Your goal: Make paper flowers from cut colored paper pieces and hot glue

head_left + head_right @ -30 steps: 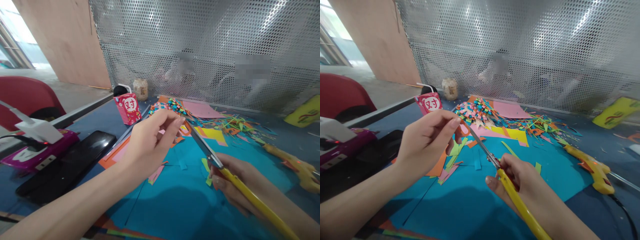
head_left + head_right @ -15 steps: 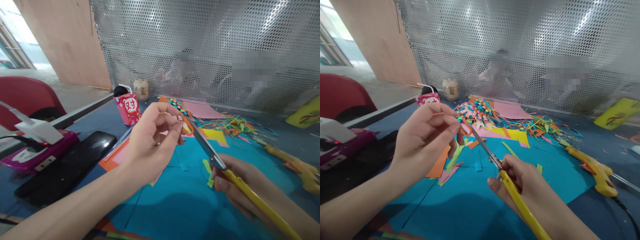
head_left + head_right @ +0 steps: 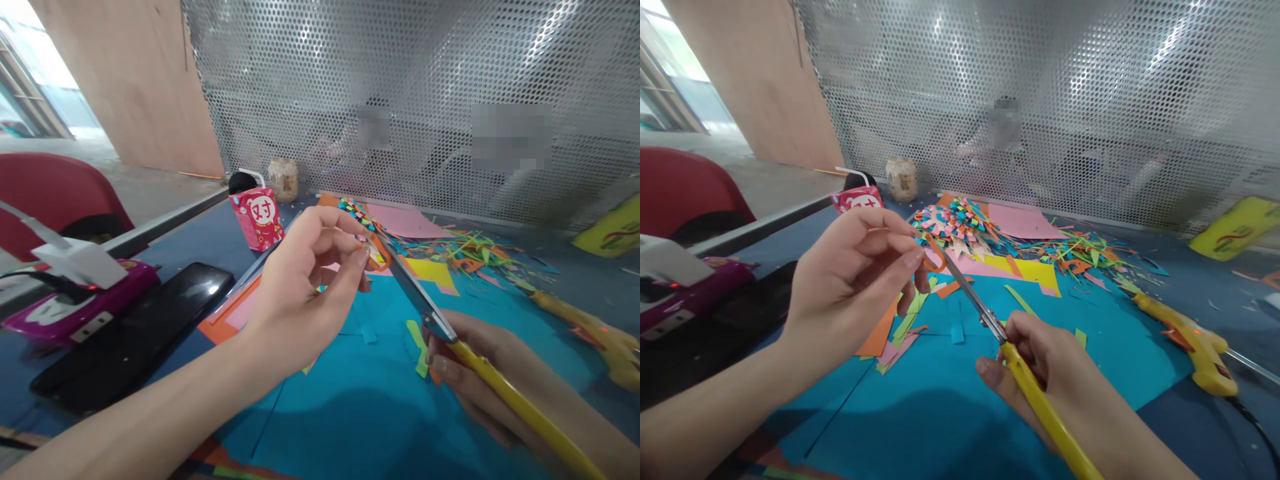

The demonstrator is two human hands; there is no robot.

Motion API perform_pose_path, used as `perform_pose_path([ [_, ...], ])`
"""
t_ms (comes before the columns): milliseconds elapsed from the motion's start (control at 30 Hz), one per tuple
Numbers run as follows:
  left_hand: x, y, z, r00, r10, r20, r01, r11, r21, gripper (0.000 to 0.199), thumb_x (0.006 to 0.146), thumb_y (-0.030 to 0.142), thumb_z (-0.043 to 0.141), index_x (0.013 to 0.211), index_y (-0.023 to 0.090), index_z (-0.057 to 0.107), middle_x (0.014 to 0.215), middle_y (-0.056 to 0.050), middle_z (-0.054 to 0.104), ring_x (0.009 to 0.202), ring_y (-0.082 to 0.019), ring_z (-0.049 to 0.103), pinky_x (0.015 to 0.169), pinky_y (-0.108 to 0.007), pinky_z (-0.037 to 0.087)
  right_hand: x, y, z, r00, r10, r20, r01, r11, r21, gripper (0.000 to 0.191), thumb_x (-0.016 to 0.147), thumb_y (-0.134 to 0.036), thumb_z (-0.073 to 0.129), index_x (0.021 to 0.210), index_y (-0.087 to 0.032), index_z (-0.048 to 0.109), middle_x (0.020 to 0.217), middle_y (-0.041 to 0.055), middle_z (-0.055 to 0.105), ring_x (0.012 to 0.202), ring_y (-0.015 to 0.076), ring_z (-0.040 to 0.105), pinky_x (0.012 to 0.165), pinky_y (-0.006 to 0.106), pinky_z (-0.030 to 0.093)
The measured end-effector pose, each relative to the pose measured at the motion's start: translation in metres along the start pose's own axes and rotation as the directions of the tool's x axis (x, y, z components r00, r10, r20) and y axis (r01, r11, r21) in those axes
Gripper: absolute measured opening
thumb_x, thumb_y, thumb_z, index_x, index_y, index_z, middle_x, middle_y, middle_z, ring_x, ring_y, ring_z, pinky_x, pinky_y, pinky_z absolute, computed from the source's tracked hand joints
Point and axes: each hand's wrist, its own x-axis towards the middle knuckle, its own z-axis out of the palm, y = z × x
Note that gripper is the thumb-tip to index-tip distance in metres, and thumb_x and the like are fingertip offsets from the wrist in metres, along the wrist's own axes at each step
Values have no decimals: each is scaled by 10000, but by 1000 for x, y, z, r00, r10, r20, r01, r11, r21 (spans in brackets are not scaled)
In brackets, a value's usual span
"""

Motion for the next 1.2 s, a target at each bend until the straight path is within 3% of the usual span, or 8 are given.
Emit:
perform_pose_path([
  [333, -1, 1, 2, 999, -1, 36, 1, 1000, -11, 129, 793, 105, 508, 859, 196, 445, 676, 31, 563, 540, -89, 576, 404, -166, 444, 0, -1, -2, 1000, -25, 14, 25, 1000, -12, 381, 722, -570, 511, 706, -213, 380, 494, -99, 289, 317, 13, 212, 287, 156, 168],
  [533, -2, 1, 1, 999, -4, 34, 4, 1000, -13, 132, 788, 109, 513, 859, 201, 451, 675, 32, 569, 536, -95, 577, 401, -173, 443, 1, 1, -1, 999, -47, 1, 47, 999, -21, 368, 726, -548, 516, 687, -210, 375, 529, -75, 359, 362, 25, 236, 312, 168, 162],
  [1200, -2, 0, 1, 999, -23, 38, 24, 1000, -19, 125, 793, 124, 516, 862, 208, 455, 690, 33, 576, 542, -97, 580, 426, -185, 456, 0, -4, -2, 1000, -7, -12, 6, 1000, -23, 361, 729, -521, 498, 623, -223, 324, 460, -92, 313, 267, 21, 241, 253, 159, 166],
])
